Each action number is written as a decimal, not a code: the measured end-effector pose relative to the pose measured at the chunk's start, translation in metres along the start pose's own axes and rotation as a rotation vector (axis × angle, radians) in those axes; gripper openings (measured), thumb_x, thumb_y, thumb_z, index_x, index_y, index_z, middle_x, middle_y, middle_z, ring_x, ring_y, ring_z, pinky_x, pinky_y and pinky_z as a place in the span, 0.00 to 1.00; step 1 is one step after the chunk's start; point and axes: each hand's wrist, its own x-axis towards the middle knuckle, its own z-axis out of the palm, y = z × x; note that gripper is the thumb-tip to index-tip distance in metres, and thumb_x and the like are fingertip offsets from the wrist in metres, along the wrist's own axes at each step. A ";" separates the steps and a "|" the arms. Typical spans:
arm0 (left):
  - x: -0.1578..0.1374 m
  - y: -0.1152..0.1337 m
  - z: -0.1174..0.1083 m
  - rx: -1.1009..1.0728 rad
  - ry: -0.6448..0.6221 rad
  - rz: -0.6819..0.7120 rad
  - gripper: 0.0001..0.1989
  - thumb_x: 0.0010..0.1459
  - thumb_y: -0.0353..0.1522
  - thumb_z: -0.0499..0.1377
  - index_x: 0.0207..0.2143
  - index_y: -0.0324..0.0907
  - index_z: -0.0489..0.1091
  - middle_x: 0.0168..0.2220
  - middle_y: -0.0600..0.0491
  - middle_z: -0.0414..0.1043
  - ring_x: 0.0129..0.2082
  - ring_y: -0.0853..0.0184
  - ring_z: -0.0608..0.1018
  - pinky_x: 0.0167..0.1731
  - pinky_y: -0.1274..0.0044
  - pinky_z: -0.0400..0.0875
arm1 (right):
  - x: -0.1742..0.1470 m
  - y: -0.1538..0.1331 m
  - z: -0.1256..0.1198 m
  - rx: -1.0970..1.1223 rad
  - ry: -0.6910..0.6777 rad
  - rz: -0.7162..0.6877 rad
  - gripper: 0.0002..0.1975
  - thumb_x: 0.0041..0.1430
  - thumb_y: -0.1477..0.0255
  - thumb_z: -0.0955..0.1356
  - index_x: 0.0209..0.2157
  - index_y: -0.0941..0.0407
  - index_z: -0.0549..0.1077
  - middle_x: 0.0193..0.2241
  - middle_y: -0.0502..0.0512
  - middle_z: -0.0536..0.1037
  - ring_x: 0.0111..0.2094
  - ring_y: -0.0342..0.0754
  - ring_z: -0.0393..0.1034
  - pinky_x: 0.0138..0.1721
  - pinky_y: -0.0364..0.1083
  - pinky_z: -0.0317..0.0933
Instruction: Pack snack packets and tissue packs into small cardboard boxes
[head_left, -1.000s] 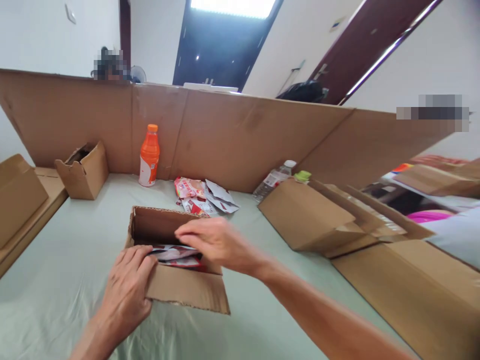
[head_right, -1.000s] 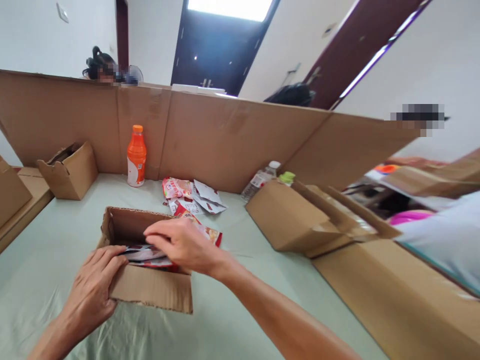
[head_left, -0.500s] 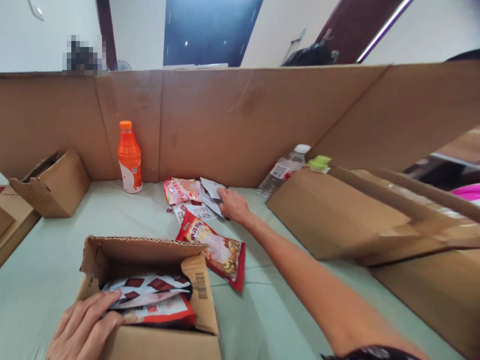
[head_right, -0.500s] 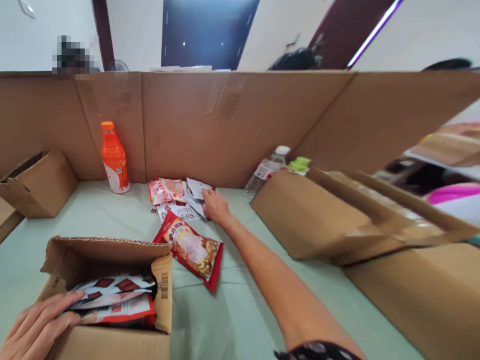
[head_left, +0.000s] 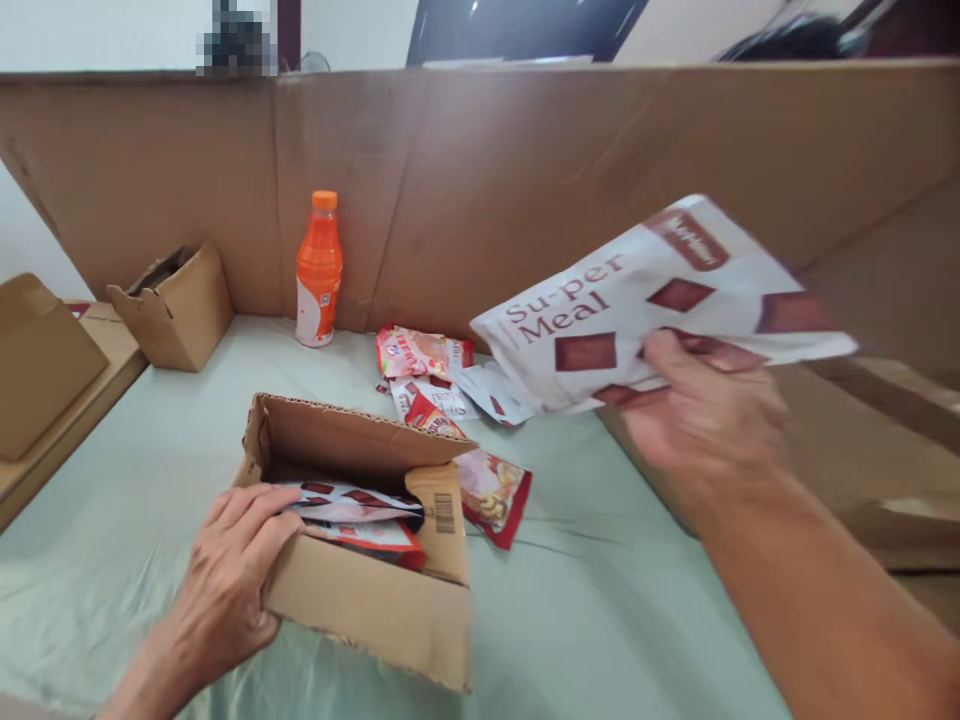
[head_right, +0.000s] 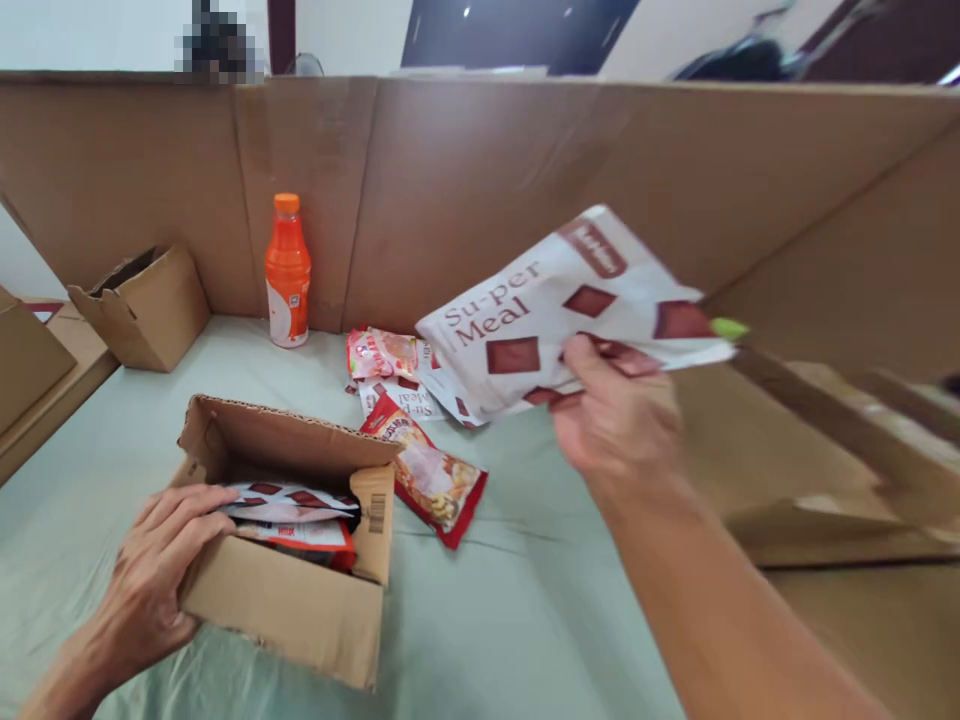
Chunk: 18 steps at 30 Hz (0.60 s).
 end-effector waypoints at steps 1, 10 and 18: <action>0.001 -0.001 0.001 -0.008 0.009 0.003 0.25 0.43 0.20 0.54 0.45 0.44 0.68 0.52 0.45 0.78 0.51 0.54 0.77 0.50 0.62 0.68 | -0.011 -0.026 0.000 0.059 -0.074 0.040 0.11 0.57 0.60 0.70 0.39 0.50 0.77 0.42 0.59 0.81 0.43 0.57 0.78 0.35 0.56 0.72; -0.002 -0.001 0.002 -0.088 -0.003 0.001 0.26 0.39 0.19 0.55 0.44 0.43 0.68 0.49 0.46 0.78 0.49 0.55 0.77 0.48 0.63 0.69 | -0.104 -0.140 0.052 -0.142 -0.726 -0.205 0.11 0.65 0.62 0.68 0.38 0.49 0.81 0.34 0.52 0.84 0.33 0.52 0.78 0.35 0.49 0.73; -0.005 -0.005 0.010 -0.099 -0.048 -0.021 0.24 0.41 0.20 0.56 0.43 0.43 0.69 0.47 0.46 0.77 0.47 0.55 0.76 0.47 0.64 0.70 | -0.119 -0.155 0.140 -1.029 -1.414 -0.359 0.15 0.61 0.82 0.61 0.37 0.57 0.79 0.36 0.61 0.84 0.38 0.54 0.79 0.34 0.44 0.60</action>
